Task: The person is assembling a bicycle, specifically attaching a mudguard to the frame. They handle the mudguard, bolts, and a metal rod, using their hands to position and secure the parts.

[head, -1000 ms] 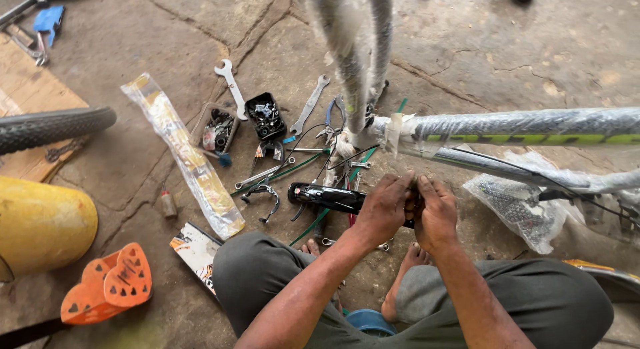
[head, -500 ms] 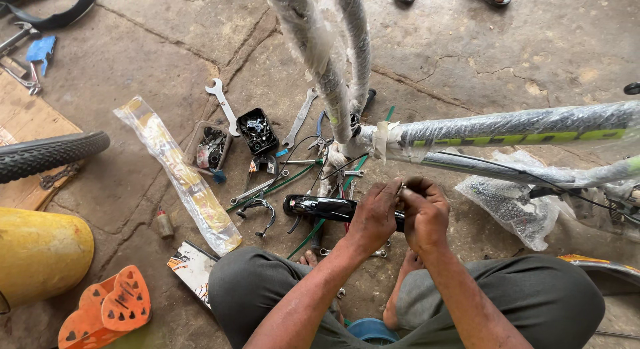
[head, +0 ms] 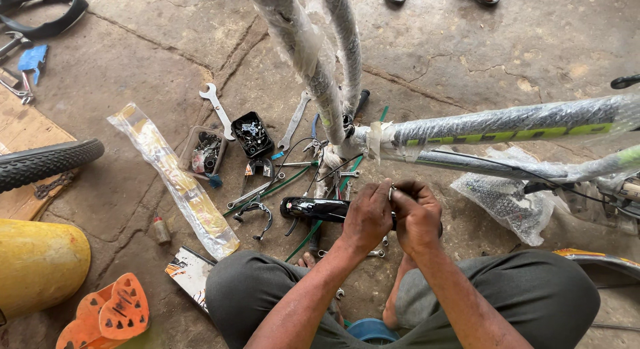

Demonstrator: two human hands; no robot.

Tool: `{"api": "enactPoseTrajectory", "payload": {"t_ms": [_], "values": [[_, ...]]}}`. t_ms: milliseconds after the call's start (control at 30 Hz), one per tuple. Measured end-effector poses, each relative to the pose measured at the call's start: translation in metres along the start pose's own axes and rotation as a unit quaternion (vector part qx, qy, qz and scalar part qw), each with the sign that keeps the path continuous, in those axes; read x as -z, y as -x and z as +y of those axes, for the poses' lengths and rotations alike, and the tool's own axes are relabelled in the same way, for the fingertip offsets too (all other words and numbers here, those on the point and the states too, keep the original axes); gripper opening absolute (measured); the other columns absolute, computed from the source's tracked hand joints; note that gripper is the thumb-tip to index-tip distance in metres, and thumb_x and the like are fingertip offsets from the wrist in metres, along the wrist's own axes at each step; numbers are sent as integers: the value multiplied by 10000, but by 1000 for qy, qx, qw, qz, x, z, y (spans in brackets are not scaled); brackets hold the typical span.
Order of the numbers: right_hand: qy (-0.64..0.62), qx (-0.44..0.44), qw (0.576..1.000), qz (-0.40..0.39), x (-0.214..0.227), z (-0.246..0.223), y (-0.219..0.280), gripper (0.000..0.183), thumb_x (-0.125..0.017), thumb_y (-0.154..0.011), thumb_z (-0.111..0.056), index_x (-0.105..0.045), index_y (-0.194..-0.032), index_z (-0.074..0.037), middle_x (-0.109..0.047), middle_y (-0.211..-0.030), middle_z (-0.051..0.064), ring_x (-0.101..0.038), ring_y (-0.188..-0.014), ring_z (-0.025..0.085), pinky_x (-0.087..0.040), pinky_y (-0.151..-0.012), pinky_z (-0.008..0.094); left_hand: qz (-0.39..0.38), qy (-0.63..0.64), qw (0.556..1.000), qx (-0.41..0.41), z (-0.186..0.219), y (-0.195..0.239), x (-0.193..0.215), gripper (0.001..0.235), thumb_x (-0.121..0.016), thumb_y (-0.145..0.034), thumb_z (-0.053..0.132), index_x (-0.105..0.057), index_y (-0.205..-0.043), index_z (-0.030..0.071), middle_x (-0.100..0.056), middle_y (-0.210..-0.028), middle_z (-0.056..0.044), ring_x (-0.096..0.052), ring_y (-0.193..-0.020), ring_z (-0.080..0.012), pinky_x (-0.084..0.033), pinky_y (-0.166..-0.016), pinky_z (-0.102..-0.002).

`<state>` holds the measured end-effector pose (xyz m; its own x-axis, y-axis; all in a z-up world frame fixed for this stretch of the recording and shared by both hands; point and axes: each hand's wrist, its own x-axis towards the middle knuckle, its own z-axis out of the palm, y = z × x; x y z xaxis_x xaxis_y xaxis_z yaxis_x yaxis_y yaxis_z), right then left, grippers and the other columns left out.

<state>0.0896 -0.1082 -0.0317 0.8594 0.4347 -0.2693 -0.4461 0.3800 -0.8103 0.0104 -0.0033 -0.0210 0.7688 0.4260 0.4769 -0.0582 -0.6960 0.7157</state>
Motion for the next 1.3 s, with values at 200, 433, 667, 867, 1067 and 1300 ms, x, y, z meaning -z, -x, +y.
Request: {"api": "enactPoseTrajectory", "payload": {"t_ms": [200,433,667,867,1067,1300], "values": [[16,-57,997,47,-8,6,0,147,-649,-992,-99,-660,-1059,31,-719,-982,97,-706,-854,163,-613,-804,277,16,-21,1000,-3,2,0,2,331,-639,-928,11,-615,-1250,-60,-657,-1030,-211,-689,-918,-360,-581,-786,-432],[-31,-19,999,-20,-1,6,2,112,-668,-952,28,-661,-1062,12,-704,-967,78,-696,-834,146,-594,-758,260,27,10,1000,12,6,-3,7,351,-642,-892,-2,-642,-1242,-33,-663,-1007,-204,-679,-897,-386,-568,-767,-452],[53,36,998,-24,6,3,-6,216,-705,-898,83,-661,-1098,13,-707,-995,73,-688,-852,145,-594,-769,275,42,57,996,45,8,-4,6,233,-659,-947,-14,-670,-1179,-6,-690,-983,-175,-702,-903,-343,-576,-775,-431],[12,-30,999,-33,3,-6,-6,285,-728,-860,74,-647,-1121,-8,-698,-1008,73,-714,-867,158,-624,-771,306,64,101,989,82,8,-8,13,203,-699,-897,-1,-712,-1099,2,-717,-934,-154,-720,-841,-295,-573,-721,-386],[34,3,999,-40,0,-11,-1,277,-727,-912,52,-627,-1168,22,-693,-1057,107,-721,-919,167,-632,-843,316,30,122,987,98,11,-9,18,165,-699,-920,9,-709,-1084,19,-726,-922,-126,-731,-835,-260,-576,-712,-361],[61,-53,996,-36,10,-20,3,246,-720,-915,18,-676,-1157,23,-730,-964,90,-723,-818,181,-643,-729,337,26,165,985,43,14,-9,20,230,-707,-873,-19,-726,-1100,14,-735,-963,-145,-730,-883,-282,-574,-775,-362]]}}
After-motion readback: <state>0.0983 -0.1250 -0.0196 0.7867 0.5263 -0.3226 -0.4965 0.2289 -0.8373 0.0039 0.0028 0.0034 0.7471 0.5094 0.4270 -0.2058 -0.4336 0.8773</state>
